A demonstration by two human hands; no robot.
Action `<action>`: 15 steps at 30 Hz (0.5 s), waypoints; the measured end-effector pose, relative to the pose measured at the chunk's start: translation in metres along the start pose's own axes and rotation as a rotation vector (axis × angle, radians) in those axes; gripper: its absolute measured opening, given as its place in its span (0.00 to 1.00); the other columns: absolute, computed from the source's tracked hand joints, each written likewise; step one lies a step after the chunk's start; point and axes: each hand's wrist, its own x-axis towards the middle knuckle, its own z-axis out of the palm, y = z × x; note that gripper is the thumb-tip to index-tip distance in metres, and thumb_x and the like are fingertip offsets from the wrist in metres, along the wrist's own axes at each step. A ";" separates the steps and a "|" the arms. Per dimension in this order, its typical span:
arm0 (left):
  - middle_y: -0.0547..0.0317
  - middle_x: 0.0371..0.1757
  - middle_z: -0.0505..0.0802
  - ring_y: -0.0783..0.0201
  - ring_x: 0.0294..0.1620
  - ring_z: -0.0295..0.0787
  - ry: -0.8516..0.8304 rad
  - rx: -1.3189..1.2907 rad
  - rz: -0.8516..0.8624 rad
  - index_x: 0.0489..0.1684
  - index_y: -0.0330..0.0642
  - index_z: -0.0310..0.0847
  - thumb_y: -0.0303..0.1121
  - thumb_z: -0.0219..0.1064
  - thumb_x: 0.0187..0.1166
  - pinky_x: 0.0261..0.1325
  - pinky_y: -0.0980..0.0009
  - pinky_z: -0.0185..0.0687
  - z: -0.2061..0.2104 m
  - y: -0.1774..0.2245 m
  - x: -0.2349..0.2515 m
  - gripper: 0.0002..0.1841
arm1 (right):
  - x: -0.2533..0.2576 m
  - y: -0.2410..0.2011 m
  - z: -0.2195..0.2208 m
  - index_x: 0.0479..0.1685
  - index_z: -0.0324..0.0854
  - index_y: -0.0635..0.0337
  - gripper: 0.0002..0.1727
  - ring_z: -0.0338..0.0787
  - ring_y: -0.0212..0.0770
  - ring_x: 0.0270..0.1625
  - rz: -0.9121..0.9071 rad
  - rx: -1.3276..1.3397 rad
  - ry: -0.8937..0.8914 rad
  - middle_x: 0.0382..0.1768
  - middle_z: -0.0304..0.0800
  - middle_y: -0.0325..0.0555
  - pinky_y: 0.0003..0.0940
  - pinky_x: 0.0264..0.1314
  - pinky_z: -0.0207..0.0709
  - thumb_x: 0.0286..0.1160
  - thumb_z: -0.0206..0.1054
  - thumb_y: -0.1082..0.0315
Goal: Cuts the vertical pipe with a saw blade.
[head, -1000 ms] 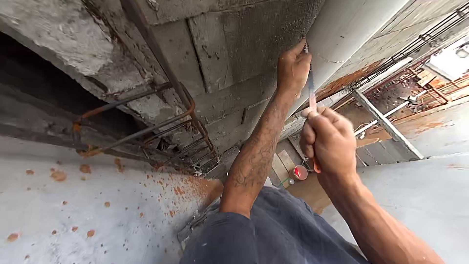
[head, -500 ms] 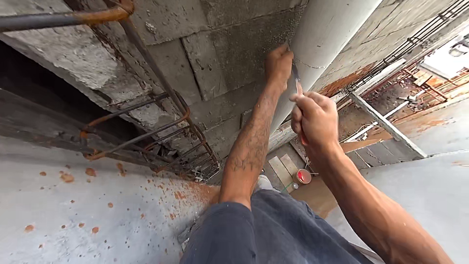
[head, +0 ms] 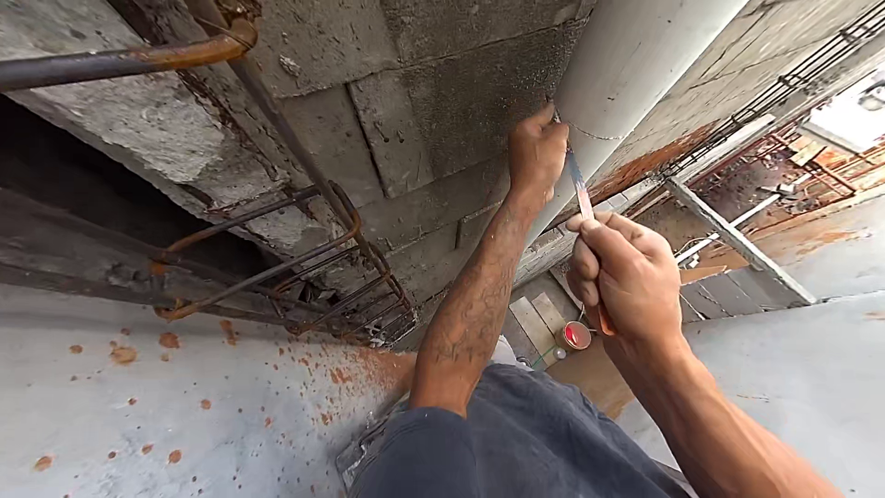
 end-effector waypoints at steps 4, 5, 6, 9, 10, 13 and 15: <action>0.48 0.45 0.89 0.67 0.35 0.80 -0.017 -0.001 -0.019 0.65 0.28 0.83 0.21 0.58 0.81 0.36 0.71 0.76 -0.004 -0.004 0.012 0.17 | 0.003 -0.004 0.010 0.41 0.77 0.53 0.14 0.62 0.25 0.04 -0.031 -0.057 -0.053 0.09 0.67 0.32 0.20 0.04 0.61 0.93 0.48 0.61; 0.42 0.58 0.90 0.61 0.51 0.86 -0.031 -0.005 -0.021 0.70 0.28 0.80 0.21 0.57 0.82 0.53 0.64 0.82 -0.005 -0.007 0.008 0.19 | 0.000 0.001 0.007 0.44 0.77 0.53 0.14 0.62 0.26 0.05 -0.013 -0.080 -0.069 0.10 0.67 0.33 0.21 0.05 0.62 0.94 0.48 0.60; 0.37 0.66 0.87 0.56 0.61 0.86 -0.034 -0.007 0.004 0.73 0.27 0.77 0.20 0.56 0.82 0.63 0.60 0.82 -0.002 -0.005 0.006 0.21 | 0.001 0.003 0.002 0.46 0.78 0.56 0.14 0.62 0.25 0.05 -0.005 -0.083 -0.059 0.10 0.68 0.33 0.21 0.05 0.62 0.94 0.48 0.62; 0.41 0.57 0.89 0.64 0.38 0.79 0.021 0.015 0.006 0.75 0.27 0.76 0.21 0.56 0.82 0.38 0.68 0.75 0.001 -0.002 0.001 0.22 | 0.000 -0.001 -0.004 0.47 0.81 0.63 0.16 0.62 0.24 0.05 0.003 -0.030 -0.016 0.09 0.68 0.32 0.18 0.05 0.61 0.93 0.46 0.69; 0.46 0.46 0.88 0.68 0.28 0.73 0.021 0.017 -0.004 0.70 0.27 0.79 0.22 0.57 0.82 0.28 0.71 0.69 0.001 -0.002 0.005 0.19 | 0.001 -0.003 -0.002 0.45 0.79 0.59 0.15 0.62 0.24 0.05 -0.021 -0.053 -0.033 0.09 0.68 0.32 0.18 0.05 0.62 0.93 0.46 0.67; 0.47 0.51 0.88 0.68 0.30 0.76 -0.024 -0.031 -0.065 0.72 0.32 0.78 0.23 0.57 0.83 0.28 0.73 0.72 -0.003 -0.011 0.017 0.20 | -0.001 0.001 0.000 0.44 0.78 0.53 0.15 0.61 0.27 0.05 -0.022 -0.080 -0.083 0.11 0.67 0.35 0.22 0.06 0.60 0.93 0.50 0.57; 0.40 0.65 0.88 0.58 0.52 0.86 -0.017 -0.028 -0.042 0.76 0.31 0.76 0.21 0.56 0.82 0.51 0.61 0.84 0.002 -0.002 0.013 0.22 | 0.003 -0.003 -0.005 0.45 0.80 0.54 0.15 0.60 0.25 0.06 -0.023 -0.059 -0.082 0.11 0.66 0.33 0.20 0.06 0.59 0.93 0.50 0.59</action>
